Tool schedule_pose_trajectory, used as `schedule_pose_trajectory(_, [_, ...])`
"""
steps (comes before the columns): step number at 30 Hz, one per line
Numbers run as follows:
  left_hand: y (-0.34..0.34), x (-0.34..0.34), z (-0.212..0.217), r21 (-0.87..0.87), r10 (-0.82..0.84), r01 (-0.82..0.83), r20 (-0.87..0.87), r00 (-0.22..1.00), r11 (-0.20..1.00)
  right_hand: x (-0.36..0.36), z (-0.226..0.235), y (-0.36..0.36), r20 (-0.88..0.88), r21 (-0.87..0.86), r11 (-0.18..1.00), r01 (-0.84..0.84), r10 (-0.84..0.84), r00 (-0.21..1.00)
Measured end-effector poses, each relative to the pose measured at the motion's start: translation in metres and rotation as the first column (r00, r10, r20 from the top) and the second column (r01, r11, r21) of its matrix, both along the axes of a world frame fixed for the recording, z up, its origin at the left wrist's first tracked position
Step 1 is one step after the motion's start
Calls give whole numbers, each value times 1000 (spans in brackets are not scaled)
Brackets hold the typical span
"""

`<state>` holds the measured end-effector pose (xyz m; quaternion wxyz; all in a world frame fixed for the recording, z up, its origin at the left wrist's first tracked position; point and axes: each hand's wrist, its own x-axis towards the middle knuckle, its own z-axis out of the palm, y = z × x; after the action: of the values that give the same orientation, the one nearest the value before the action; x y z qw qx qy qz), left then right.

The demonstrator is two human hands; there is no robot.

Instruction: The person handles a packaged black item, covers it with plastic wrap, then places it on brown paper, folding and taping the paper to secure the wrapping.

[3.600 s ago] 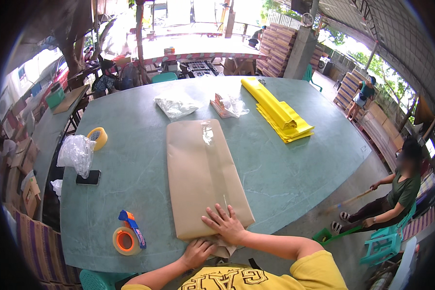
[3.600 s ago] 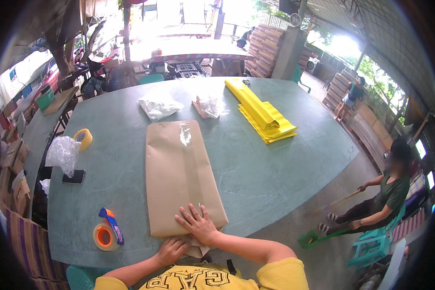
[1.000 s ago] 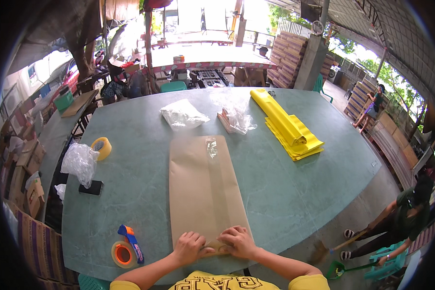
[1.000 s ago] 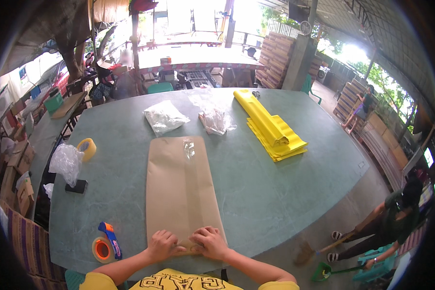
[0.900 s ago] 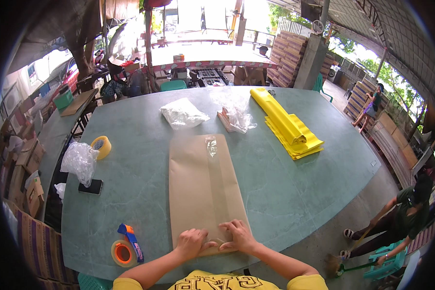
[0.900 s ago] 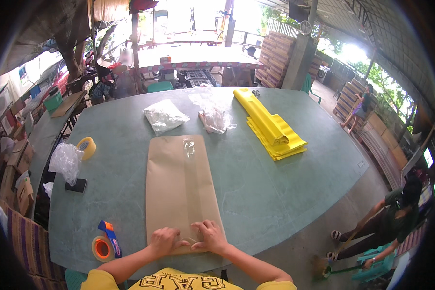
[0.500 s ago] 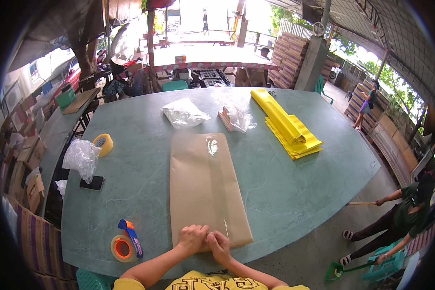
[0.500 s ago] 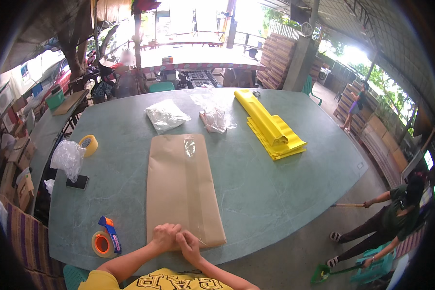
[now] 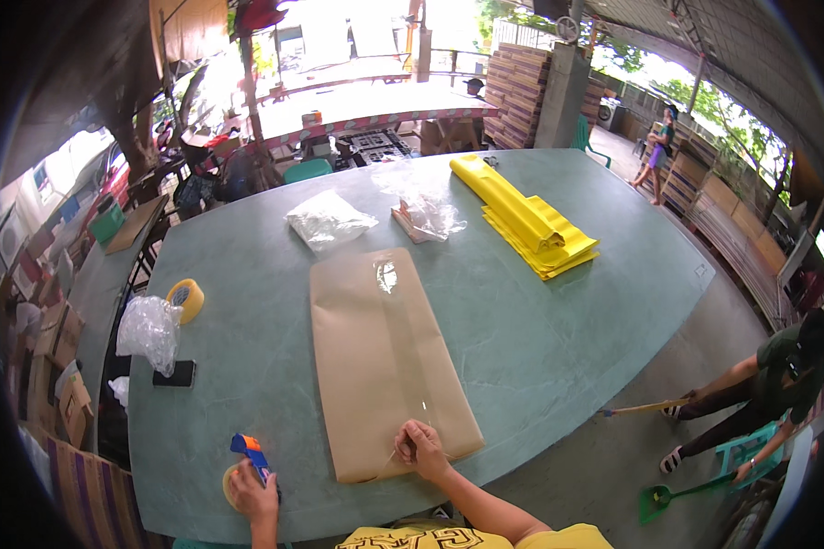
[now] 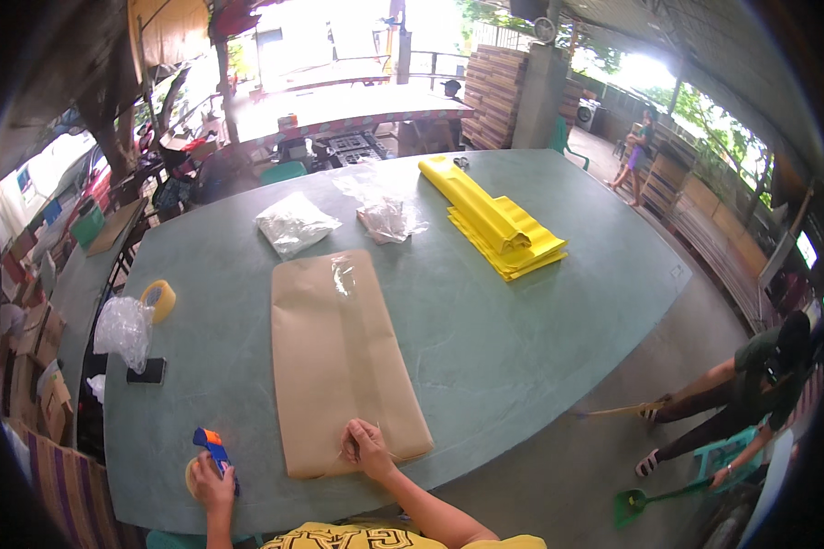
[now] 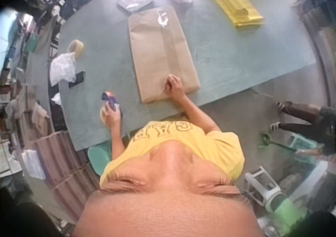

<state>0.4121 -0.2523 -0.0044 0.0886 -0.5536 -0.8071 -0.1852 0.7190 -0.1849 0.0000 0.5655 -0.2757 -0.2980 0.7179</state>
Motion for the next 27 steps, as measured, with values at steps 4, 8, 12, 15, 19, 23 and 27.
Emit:
schedule_pose_trajectory(4, [1, -19, -21, 6, 26, -28, 247, 969, 1000, -5, -1, 4, 63, -51, 998, -24, 27, 998])
schedule_pose_trajectory(8, [48, 23, 76, 74, -404, 483, 666, 627, 872, -3, -20, 12, -3, 79, 993, -87, 87, 996])
schedule_pose_trajectory(12, [78, 97, 143, 29, -799, 897, 469, 377, 441, -5, -20, 13, -220, 44, 997, -68, 76, 973])
schedule_pose_trajectory(15, [93, 125, 148, -46, -878, 977, 431, 209, 210, 2, -19, 7, -204, 50, 996, -71, 79, 976])
schedule_pose_trajectory(19, [107, 144, 152, -190, -921, 981, 374, 110, 40, 6, -30, 7, -452, 102, 994, -39, 81, 888])
schedule_pose_trajectory(23, [117, 141, 146, -269, -963, 963, 263, 65, -8, 3, -31, 9, -306, -56, 995, 79, -93, 948])
schedule_pose_trajectory(27, [118, 136, 144, -212, -955, 977, 286, 81, 19, 1, -28, 13, -285, -33, 989, 142, -146, 947])
